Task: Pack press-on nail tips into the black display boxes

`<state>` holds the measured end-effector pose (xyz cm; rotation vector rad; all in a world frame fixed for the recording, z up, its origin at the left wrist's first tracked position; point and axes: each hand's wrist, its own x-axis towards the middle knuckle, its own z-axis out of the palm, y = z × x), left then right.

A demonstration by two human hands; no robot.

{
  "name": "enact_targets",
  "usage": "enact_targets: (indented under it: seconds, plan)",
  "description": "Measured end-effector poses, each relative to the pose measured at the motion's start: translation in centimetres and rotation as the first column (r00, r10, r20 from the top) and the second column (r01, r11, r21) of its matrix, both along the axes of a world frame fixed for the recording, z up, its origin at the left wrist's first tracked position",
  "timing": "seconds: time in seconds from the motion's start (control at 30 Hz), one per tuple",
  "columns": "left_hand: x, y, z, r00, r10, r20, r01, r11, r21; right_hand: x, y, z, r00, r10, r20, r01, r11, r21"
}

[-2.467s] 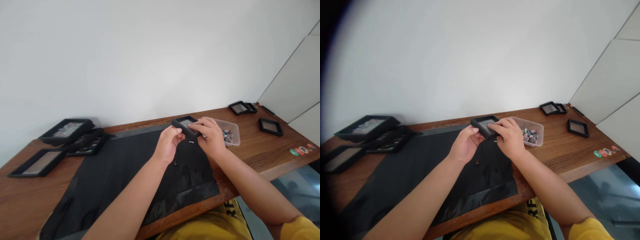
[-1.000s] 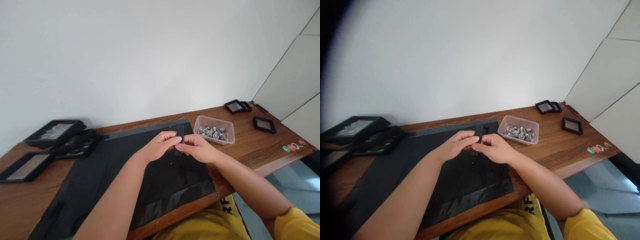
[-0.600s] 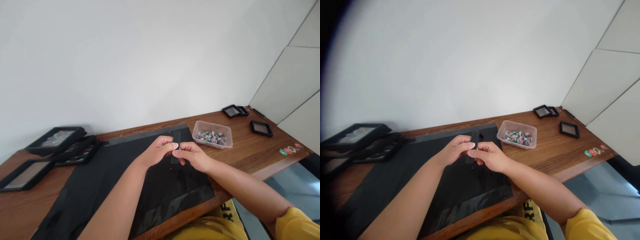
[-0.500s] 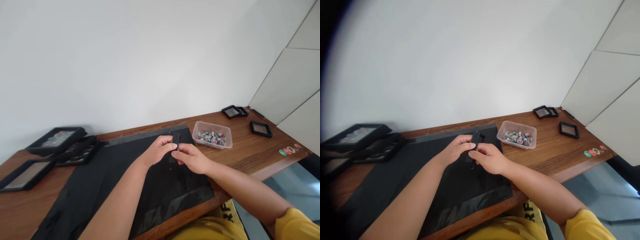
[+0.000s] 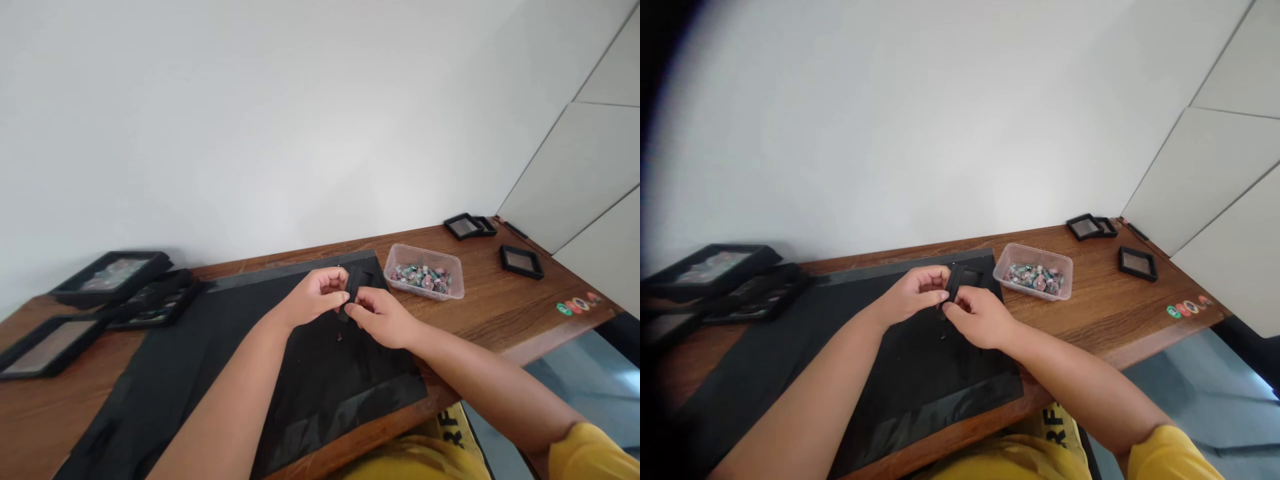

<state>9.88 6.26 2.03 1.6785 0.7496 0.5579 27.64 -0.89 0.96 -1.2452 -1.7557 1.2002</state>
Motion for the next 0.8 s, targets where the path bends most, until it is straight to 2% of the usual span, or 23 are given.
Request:
enact_targets:
  seconds: [0.23, 0.4, 0.57, 0.67, 0.8]
  plan:
    - [0.0, -0.1, 0.0, 0.998, -0.054, 0.011, 0.054, 0.997, -0.051, 0.3, 0.0, 0.6, 0.995, 0.050, 0.089, -0.056, 0.996, 0.064]
    - [0.5, -0.4, -0.3, 0.998, -0.037, 0.050, 0.039, 0.999, -0.036, 0.8, 0.5, 0.2, 0.992, 0.111, 0.062, -0.116, 0.990, 0.084]
    - [0.7, -0.2, -0.7, 0.996, 0.086, 0.035, -0.089, 0.991, 0.101, 0.7, 1.0, -0.7, 0.992, 0.038, 0.117, -0.039, 0.999, 0.005]
    - [0.4, 0.0, -0.6, 0.997, 0.080, 0.018, -0.081, 0.991, 0.109, 0.5, 1.1, -0.9, 0.993, 0.020, 0.115, -0.015, 0.999, -0.045]
    - [0.1, 0.0, -0.1, 0.996, 0.092, 0.015, -0.093, 0.991, 0.095, 0.5, 1.2, -1.0, 1.000, 0.024, 0.006, -0.023, 0.995, -0.097]
